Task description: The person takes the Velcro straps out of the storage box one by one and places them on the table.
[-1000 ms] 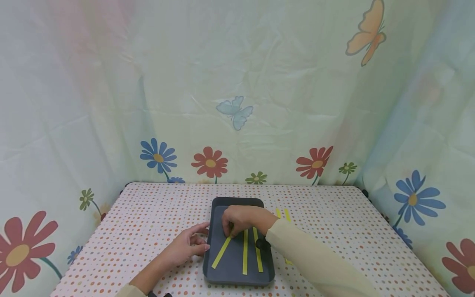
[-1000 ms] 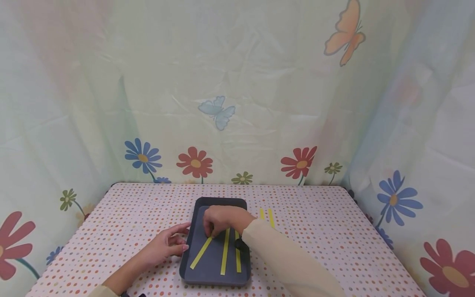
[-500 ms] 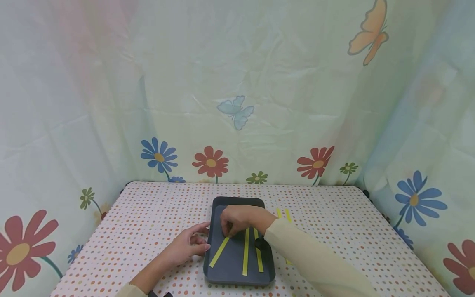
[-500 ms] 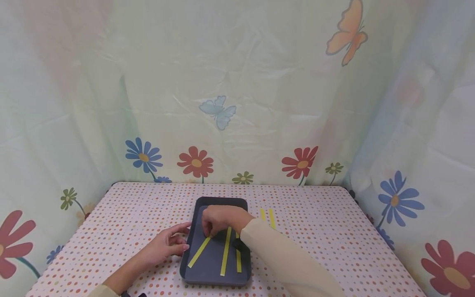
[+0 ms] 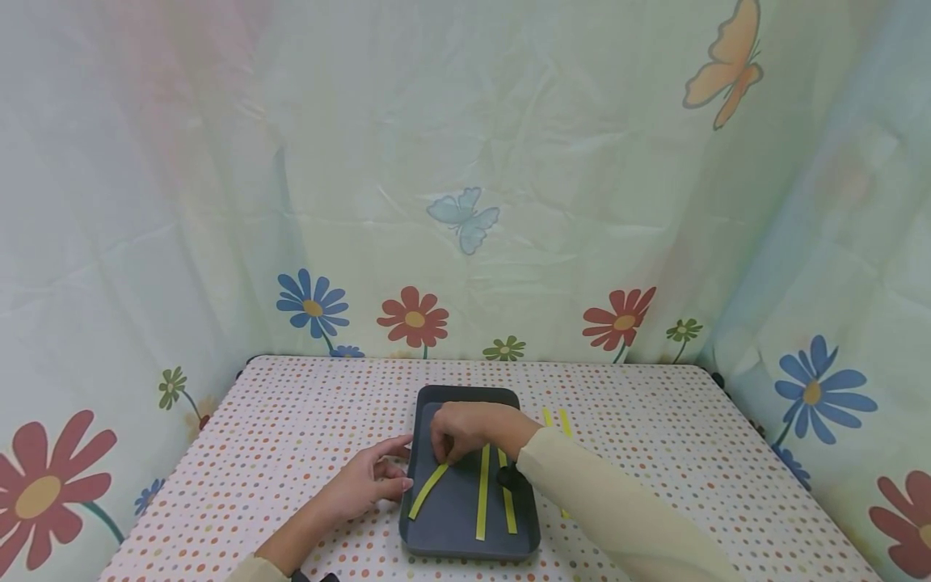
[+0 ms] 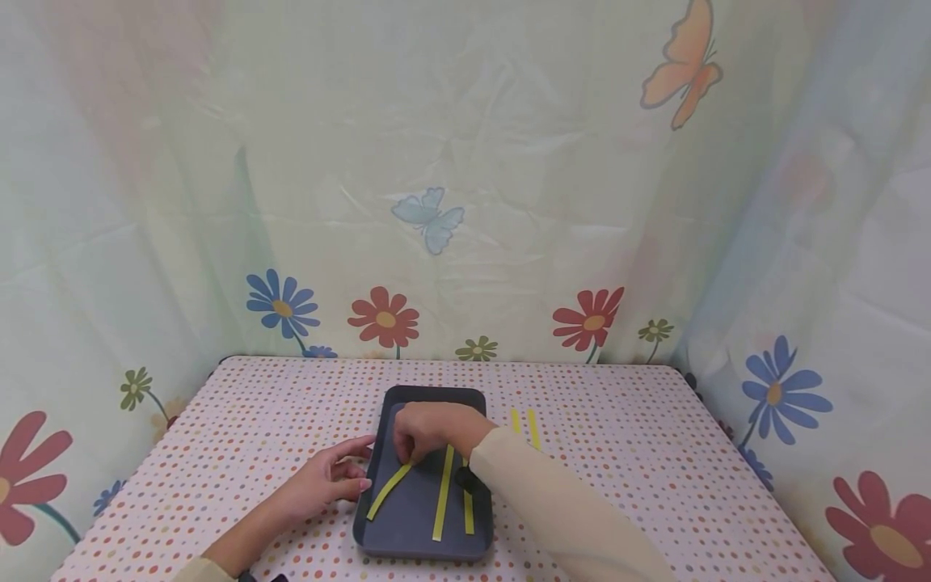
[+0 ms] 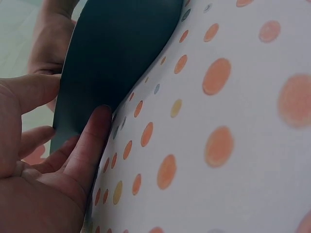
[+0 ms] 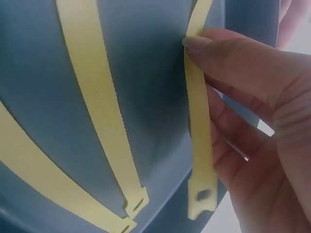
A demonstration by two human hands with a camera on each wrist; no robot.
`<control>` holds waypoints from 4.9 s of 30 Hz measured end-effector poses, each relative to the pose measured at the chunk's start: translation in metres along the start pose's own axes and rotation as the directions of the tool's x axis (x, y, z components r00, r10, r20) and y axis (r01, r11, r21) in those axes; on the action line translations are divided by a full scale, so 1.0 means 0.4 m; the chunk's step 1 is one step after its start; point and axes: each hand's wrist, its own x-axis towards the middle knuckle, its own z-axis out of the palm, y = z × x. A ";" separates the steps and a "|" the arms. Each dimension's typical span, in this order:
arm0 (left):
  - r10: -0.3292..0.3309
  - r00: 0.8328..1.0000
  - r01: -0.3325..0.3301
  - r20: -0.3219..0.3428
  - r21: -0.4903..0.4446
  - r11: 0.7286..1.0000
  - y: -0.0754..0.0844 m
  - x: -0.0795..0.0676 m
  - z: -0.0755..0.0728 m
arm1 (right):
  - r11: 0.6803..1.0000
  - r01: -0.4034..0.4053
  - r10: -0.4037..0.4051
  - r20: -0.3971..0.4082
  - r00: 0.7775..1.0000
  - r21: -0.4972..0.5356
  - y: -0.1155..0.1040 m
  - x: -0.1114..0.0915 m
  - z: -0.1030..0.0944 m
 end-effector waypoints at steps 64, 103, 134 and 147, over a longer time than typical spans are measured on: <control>-0.007 1.000 0.007 -0.012 0.008 1.000 -0.002 0.004 0.001 | 0.913 0.006 0.104 -0.247 0.963 0.407 0.045 -0.137 0.054; -0.011 0.999 0.012 -0.030 0.016 1.000 0.009 -0.001 0.005 | 0.765 0.145 0.143 -0.386 0.911 0.627 0.059 -0.219 0.114; -0.018 0.999 0.019 -0.038 0.018 1.000 0.009 -0.003 0.006 | 0.530 0.263 0.223 -0.432 0.874 0.806 0.037 -0.267 0.151; -0.022 0.999 0.023 -0.031 0.028 0.999 0.010 -0.003 0.001 | 0.501 0.246 0.375 -0.464 0.802 0.830 0.038 -0.292 0.183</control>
